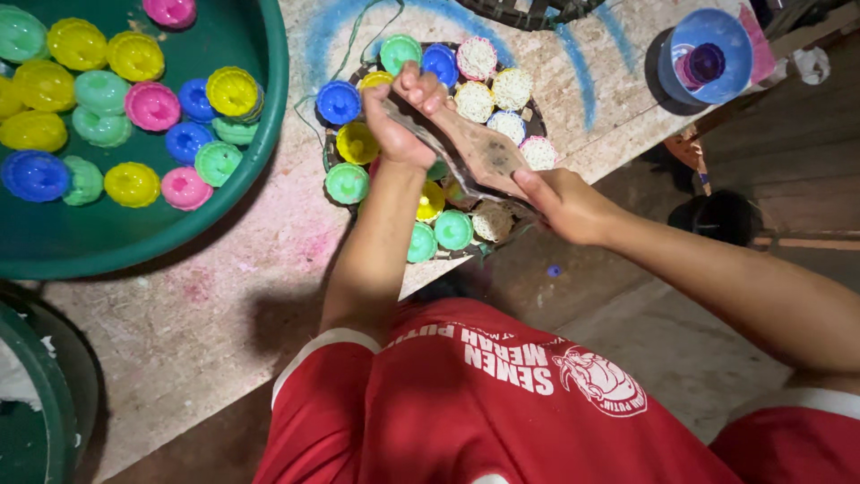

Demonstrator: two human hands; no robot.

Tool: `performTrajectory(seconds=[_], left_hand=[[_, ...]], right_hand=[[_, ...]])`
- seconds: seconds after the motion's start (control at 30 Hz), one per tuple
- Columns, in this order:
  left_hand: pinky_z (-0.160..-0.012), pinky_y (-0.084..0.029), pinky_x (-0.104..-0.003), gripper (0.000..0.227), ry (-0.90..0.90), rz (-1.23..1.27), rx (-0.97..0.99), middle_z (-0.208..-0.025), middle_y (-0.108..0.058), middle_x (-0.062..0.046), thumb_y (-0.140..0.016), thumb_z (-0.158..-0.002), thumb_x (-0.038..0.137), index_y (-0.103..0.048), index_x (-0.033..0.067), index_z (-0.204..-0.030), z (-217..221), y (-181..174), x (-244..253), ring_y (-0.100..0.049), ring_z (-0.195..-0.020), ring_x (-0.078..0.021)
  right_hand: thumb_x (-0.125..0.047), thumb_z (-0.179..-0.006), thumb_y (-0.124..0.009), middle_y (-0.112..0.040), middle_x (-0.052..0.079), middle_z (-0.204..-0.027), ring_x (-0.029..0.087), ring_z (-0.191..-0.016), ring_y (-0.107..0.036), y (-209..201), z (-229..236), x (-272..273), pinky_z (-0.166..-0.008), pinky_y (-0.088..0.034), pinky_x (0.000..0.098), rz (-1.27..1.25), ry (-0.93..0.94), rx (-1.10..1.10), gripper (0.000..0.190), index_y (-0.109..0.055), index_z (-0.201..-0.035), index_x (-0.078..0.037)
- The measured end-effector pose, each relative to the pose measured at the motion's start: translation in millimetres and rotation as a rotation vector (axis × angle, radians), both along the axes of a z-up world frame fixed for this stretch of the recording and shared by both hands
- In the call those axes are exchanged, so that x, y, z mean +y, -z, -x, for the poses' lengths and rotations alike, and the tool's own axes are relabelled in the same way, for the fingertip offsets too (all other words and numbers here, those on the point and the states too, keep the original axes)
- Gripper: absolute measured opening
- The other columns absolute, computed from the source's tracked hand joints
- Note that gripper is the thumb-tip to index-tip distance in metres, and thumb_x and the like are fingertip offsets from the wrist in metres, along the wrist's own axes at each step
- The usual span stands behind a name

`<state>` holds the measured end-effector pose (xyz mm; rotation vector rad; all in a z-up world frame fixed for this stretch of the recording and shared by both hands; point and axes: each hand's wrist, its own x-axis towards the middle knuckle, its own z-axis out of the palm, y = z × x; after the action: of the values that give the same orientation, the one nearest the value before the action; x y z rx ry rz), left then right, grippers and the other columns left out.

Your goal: The person scoops a white paste from a green basin using a pink scoop and a wooden tool, then fills small colorful plastic caps arranged in a basket. The person repeats this process, filling multiple caps with the paste.

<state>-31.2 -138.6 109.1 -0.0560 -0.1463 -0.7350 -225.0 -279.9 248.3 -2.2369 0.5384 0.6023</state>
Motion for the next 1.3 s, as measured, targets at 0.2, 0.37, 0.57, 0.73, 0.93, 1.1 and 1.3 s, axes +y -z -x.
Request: performTrajectory(seconds=[0.2,0.37,0.57,0.73,0.93,1.1,1.3], left_hand=[[-0.077,-0.042,-0.036,0.023,-0.007,-0.027,0.090,-0.071,-0.045,0.004,-0.047,-0.087,0.039,-0.046,0.0168,-0.084,-0.1,-6.6,-11.4,-0.046,-0.068,-0.0145],[-0.073,-0.041,-0.036,0.024,0.014,-0.053,0.063,-0.071,-0.045,0.003,-0.045,-0.086,0.041,-0.046,0.0167,-0.082,-6.8,-11.3,-10.9,-0.046,-0.067,-0.0150],[-0.074,-0.041,-0.035,0.028,-0.013,-0.026,0.029,-0.072,-0.047,0.003,-0.045,-0.089,0.044,-0.048,0.0161,-0.084,-8.1,-25.4,-24.7,-0.046,-0.069,-0.0147],[-0.080,-0.049,-0.040,0.057,0.094,-0.359,-0.001,-0.084,-0.067,-0.010,-0.030,-0.085,0.057,-0.057,0.0063,-0.087,-22.7,-8.1,-26.3,-0.060,-0.080,-0.0227],[-0.041,-0.029,-0.022,0.067,0.572,-1.193,-0.427,-0.086,-0.050,-0.001,-0.030,-0.110,0.056,-0.061,0.0072,-0.144,15.5,64.6,0.3,-0.049,-0.052,-0.0071],[-0.062,-0.051,-0.033,0.062,-0.165,-1.238,-1.240,-0.106,-0.078,-0.004,-0.062,-0.098,0.012,-0.042,0.0102,-0.157,41.4,59.8,40.8,-0.064,-0.074,-0.0194],[-0.067,-0.054,-0.041,0.031,-0.536,-1.393,-1.959,-0.096,-0.073,-0.007,-0.074,-0.093,0.020,-0.070,0.0142,-0.123,71.7,-0.7,87.5,-0.068,-0.081,-0.0270]], right_hand=[[-0.058,-0.103,-0.032,-0.062,0.011,-0.061,0.021,-0.058,-0.063,-8.7,-2.3,-11.9,-0.060,-0.050,0.0401,0.079,-0.002,0.000,0.070,-0.066,-0.082,-0.001],[-0.059,-0.104,-0.033,-0.062,0.011,-0.061,0.022,-0.059,-0.063,-1.8,-1.7,-6.1,-0.061,-0.051,0.0404,0.038,0.033,-0.054,0.073,-0.065,-0.078,0.001],[-0.060,-0.103,-0.032,-0.062,0.012,-0.061,0.021,-0.061,-0.063,-0.5,-1.8,-27.7,-0.063,-0.050,0.0399,0.149,-0.026,-0.126,0.070,-0.065,-0.082,-0.002],[-0.063,-0.106,-0.037,-0.053,0.006,-0.064,0.016,-0.059,-0.051,20.1,5.3,-34.8,-0.056,-0.044,0.0346,-0.152,0.092,-0.187,0.070,-0.055,-0.078,-0.002],[-0.064,-0.104,-0.040,-0.050,0.001,-0.064,0.012,-0.057,-0.048,37.1,25.4,-45.4,-0.052,-0.039,0.0288,-0.254,0.151,-0.287,0.065,-0.053,-0.077,-0.007],[-0.061,-0.105,-0.043,-0.049,0.001,-0.065,0.012,-0.055,-0.049,49.3,24.4,-54.5,-0.050,-0.038,0.0285,-0.270,0.268,-0.381,0.060,-0.055,-0.083,-0.007],[-0.065,-0.106,-0.037,-0.057,0.002,-0.070,0.011,-0.057,-0.050,48.2,45.2,-50.5,-0.051,-0.040,0.0280,-0.295,0.337,-0.477,0.065,-0.060,-0.092,-0.006]])
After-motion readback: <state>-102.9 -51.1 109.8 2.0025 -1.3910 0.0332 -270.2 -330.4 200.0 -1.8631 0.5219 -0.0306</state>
